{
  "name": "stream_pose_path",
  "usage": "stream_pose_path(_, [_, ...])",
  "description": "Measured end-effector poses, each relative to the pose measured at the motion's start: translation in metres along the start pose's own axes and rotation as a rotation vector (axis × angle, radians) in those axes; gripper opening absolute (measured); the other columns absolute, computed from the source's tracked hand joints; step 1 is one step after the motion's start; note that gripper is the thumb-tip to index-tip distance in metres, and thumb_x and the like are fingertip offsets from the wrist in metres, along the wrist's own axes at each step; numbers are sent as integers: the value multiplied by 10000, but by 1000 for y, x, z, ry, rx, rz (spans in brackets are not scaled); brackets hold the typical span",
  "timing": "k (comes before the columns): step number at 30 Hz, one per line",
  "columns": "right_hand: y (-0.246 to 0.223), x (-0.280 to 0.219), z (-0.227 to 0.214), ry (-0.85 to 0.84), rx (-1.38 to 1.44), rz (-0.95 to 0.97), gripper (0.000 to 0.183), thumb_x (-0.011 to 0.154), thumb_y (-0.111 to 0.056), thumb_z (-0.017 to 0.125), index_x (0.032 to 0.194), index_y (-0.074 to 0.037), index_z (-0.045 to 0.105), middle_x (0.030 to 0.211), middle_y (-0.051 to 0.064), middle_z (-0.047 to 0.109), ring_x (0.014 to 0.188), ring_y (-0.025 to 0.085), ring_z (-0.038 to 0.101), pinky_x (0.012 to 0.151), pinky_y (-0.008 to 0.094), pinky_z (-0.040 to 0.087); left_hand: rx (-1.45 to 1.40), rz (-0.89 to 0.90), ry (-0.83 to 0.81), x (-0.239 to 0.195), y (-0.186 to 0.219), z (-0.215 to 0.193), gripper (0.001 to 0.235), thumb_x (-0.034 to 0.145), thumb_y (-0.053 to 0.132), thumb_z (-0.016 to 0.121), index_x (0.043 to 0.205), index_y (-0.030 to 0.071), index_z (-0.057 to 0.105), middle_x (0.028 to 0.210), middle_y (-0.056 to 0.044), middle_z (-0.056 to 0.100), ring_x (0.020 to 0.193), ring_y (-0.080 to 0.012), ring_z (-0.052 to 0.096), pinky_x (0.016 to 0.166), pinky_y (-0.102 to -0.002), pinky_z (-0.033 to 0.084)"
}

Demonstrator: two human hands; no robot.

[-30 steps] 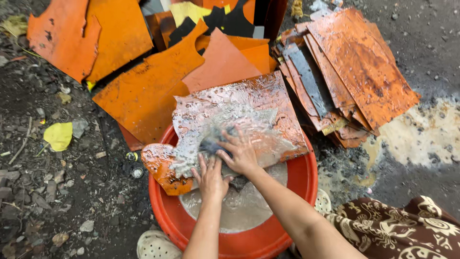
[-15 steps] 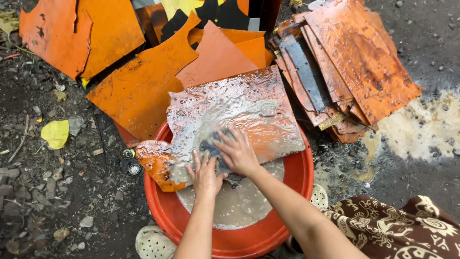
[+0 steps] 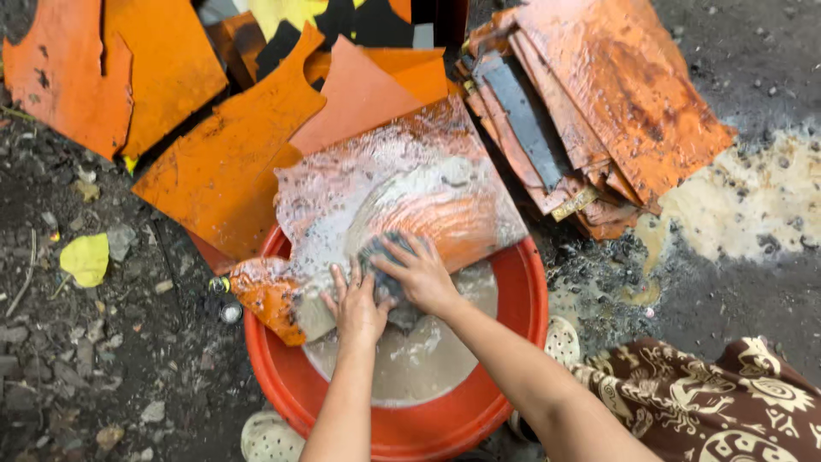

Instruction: The person scrubs multiple orange and black flat sign pieces with a dark cloth in a red basin of soapy water, rinsing and flipping each piece before placing it aside. The person handles the pieces one at a time, scrubbing both sides and rinsing them in the basin.

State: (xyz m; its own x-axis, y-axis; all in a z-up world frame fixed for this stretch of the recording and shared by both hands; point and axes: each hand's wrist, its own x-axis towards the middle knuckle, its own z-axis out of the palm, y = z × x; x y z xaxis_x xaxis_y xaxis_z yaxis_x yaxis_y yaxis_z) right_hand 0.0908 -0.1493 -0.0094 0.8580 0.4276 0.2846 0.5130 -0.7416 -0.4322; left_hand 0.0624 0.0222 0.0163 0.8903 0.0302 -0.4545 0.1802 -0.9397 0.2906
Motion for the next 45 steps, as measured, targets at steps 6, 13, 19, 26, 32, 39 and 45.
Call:
stream_pose_path(6, [101,-20,-62,216,40,190,393,770,-102,772,1160,-121,724,1222,123,713,1285,399,568,1079,544,443,-30,46,66,1,-4,4,921,757,402,843,1549,345,377,1698,55,170,1573,-332,67,1211,-688,47])
stream_pose_path(13, [41,6,13,96,16,200,532,701,-77,772,1219,-181,712,1422,91,616,1390,389,440,1117,659,292,40,34,31,8,-3,2,919,771,422,824,1557,305,362,1686,37,161,1568,-337,41,1195,-690,76])
stream_pose_path(19, [-31,-74,4,-37,98,155,513,753,-25,678,1250,-148,707,1423,90,608,1421,374,430,1129,626,299,95,74,45,-47,-6,12,802,822,420,794,1510,236,425,1689,24,206,1564,-363,102,1194,-693,136])
stream_pose_path(26, [26,-89,-27,307,221,221,363,855,-1,613,1198,-91,694,1213,123,713,1155,307,666,1013,430,527,-9,53,-83,-39,33,-10,1070,721,305,911,1573,301,263,1700,-23,39,1554,-405,10,1203,-714,75])
stream_pose_path(32, [99,-45,-61,282,-178,321,427,894,-201,650,1304,-94,701,1433,205,567,1306,452,491,1012,584,384,-17,-21,-218,-20,54,-31,1216,712,228,923,1620,353,124,1717,43,-88,1579,-376,-116,1154,-795,58])
stream_pose_path(39, [7,19,9,213,-169,179,490,899,-149,602,1386,-167,659,1552,137,505,1443,401,409,1176,631,250,56,6,-254,-23,48,-21,1179,707,228,926,1606,335,172,1737,22,-97,1578,-395,-118,1119,-830,88])
stream_pose_path(45, [54,-63,-18,113,-260,425,523,888,-110,580,1407,-166,612,1594,89,449,1512,344,341,1205,637,214,18,9,-276,-18,45,-22,1237,717,296,923,1618,348,77,1711,40,-122,1560,-391,-147,1101,-851,99])
